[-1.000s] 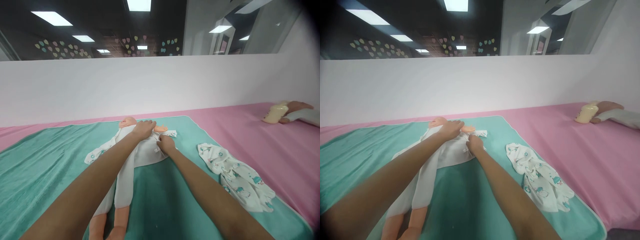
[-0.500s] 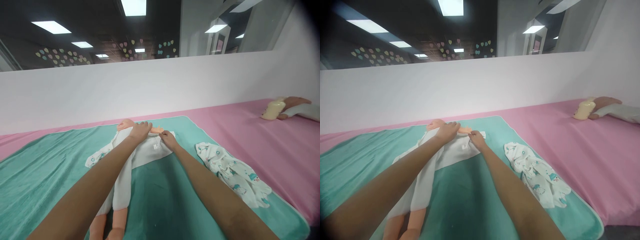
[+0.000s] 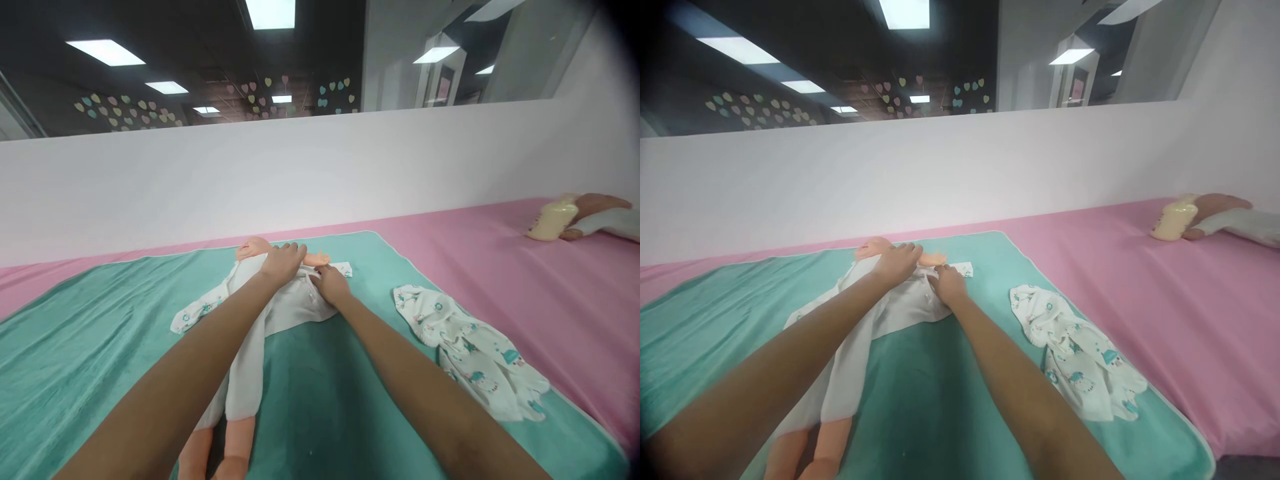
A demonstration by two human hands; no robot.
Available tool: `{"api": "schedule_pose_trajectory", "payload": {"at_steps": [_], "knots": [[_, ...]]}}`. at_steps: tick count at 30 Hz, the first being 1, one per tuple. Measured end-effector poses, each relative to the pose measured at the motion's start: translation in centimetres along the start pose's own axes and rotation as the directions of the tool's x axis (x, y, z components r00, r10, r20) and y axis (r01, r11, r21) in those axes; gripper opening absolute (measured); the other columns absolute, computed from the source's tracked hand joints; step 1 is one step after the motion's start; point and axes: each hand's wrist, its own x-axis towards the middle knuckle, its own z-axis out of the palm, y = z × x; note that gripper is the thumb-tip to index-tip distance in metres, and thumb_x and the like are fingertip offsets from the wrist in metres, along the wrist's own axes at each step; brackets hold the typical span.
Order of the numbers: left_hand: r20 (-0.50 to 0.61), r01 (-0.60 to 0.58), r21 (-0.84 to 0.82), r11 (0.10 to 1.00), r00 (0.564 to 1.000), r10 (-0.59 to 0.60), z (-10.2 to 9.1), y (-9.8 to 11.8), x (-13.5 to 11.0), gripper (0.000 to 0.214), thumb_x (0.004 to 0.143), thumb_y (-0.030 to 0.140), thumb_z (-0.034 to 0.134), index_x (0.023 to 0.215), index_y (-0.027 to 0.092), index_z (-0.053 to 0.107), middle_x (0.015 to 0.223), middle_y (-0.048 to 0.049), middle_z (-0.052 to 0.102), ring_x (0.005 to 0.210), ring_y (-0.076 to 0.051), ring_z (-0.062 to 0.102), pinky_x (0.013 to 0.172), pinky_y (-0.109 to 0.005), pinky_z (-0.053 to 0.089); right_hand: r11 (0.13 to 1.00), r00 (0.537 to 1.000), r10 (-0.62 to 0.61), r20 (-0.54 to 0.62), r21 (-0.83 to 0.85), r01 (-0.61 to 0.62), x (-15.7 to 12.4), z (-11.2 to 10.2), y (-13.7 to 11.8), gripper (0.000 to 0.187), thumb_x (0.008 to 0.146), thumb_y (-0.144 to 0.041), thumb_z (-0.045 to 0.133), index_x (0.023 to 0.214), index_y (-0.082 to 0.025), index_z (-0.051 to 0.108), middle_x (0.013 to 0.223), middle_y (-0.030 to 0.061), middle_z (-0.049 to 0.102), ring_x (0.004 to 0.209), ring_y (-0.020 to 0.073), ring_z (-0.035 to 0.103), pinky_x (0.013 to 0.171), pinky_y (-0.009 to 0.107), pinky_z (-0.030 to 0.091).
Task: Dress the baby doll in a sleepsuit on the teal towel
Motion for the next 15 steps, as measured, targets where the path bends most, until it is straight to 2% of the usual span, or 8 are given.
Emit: {"api": "schedule_pose_trajectory", "payload": {"at_steps": [4, 5, 7, 9, 12, 15], "knots": [[0.006, 0.022, -0.039, 0.999, 1.000, -0.022, 0.0, 0.0, -0.1, 0.021, 0.081, 0.010, 0.042, 0.100, 0.015, 0.048, 0.093, -0.0106, 0.057, 0.088, -0.025, 0.055, 0.069, -0.035, 0.041, 0.992, 0.989, 0.126, 0.077, -0.021, -0.125, 0.0, 0.5, -0.6, 0.051, 0.075, -0.056, 0.055, 0.107, -0.017, 0.056, 0.110, 0.0136, 0.057, 0.107, 0.0275, 0.049, 0.083, 0.036, 0.038], [0.007, 0.023, -0.046, 0.999, 1.000, -0.023, 0.0, 0.0, -0.1, 0.021, 0.081, 0.011, 0.044, 0.100, 0.015, 0.047, 0.094, -0.0107, 0.057, 0.089, -0.025, 0.055, 0.070, -0.034, 0.041, 0.983, 0.979, 0.176, 0.104, 0.032, -0.180, 0.0, 0.5, -0.6, 0.050, 0.072, -0.055, 0.058, 0.104, -0.016, 0.057, 0.109, 0.0145, 0.057, 0.106, 0.0288, 0.049, 0.082, 0.038, 0.039], [0.012, 0.024, -0.055, 0.998, 1.000, -0.023, -0.1, 0.0, -0.1, 0.021, 0.080, 0.012, 0.046, 0.101, 0.016, 0.047, 0.095, -0.0108, 0.057, 0.091, -0.025, 0.054, 0.071, -0.034, 0.041, 0.930, 0.955, 0.246, 0.167, 0.239, -0.281, 0.0, 0.6, -0.6, 0.041, 0.066, -0.048, 0.066, 0.092, -0.017, 0.058, 0.103, 0.0138, 0.060, 0.103, 0.0298, 0.052, 0.081, 0.038, 0.038], [0.019, 0.028, -0.056, 0.998, 0.999, -0.027, -0.1, 0.0, -0.1, 0.023, 0.080, 0.014, 0.048, 0.102, 0.016, 0.047, 0.096, -0.0110, 0.057, 0.091, -0.025, 0.054, 0.072, -0.035, 0.041, 0.826, 0.944, 0.261, 0.201, 0.460, -0.326, 0.1, 0.8, -0.5, 0.030, 0.060, -0.038, 0.071, 0.078, -0.018, 0.058, 0.094, 0.0106, 0.063, 0.102, 0.0297, 0.052, 0.081, 0.037, 0.038], [0.014, 0.057, -0.046, 0.997, 0.998, -0.056, -0.1, 0.0, -0.2, 0.024, 0.079, 0.014, 0.047, 0.103, 0.015, 0.047, 0.095, -0.0109, 0.057, 0.091, -0.026, 0.054, 0.071, -0.035, 0.041, 0.671, 0.947, 0.262, 0.184, 0.670, -0.316, 0.6, 0.7, -0.1, 0.023, 0.057, -0.032, 0.070, 0.065, -0.019, 0.053, 0.081, 0.0057, 0.063, 0.096, 0.0267, 0.055, 0.078, 0.034, 0.040], [-0.017, 0.085, -0.031, 0.996, 0.996, -0.086, -0.2, -0.3, -0.2, 0.025, 0.080, 0.013, 0.044, 0.104, 0.014, 0.048, 0.094, -0.0110, 0.057, 0.088, -0.026, 0.055, 0.069, -0.035, 0.041, 0.398, 0.943, 0.292, 0.158, 0.877, -0.270, 1.2, -0.2, 1.2, 0.019, 0.064, -0.035, 0.063, 0.067, -0.019, 0.052, 0.070, 0.0017, 0.061, 0.077, 0.0205, 0.059, 0.069, 0.032, 0.044]]}}
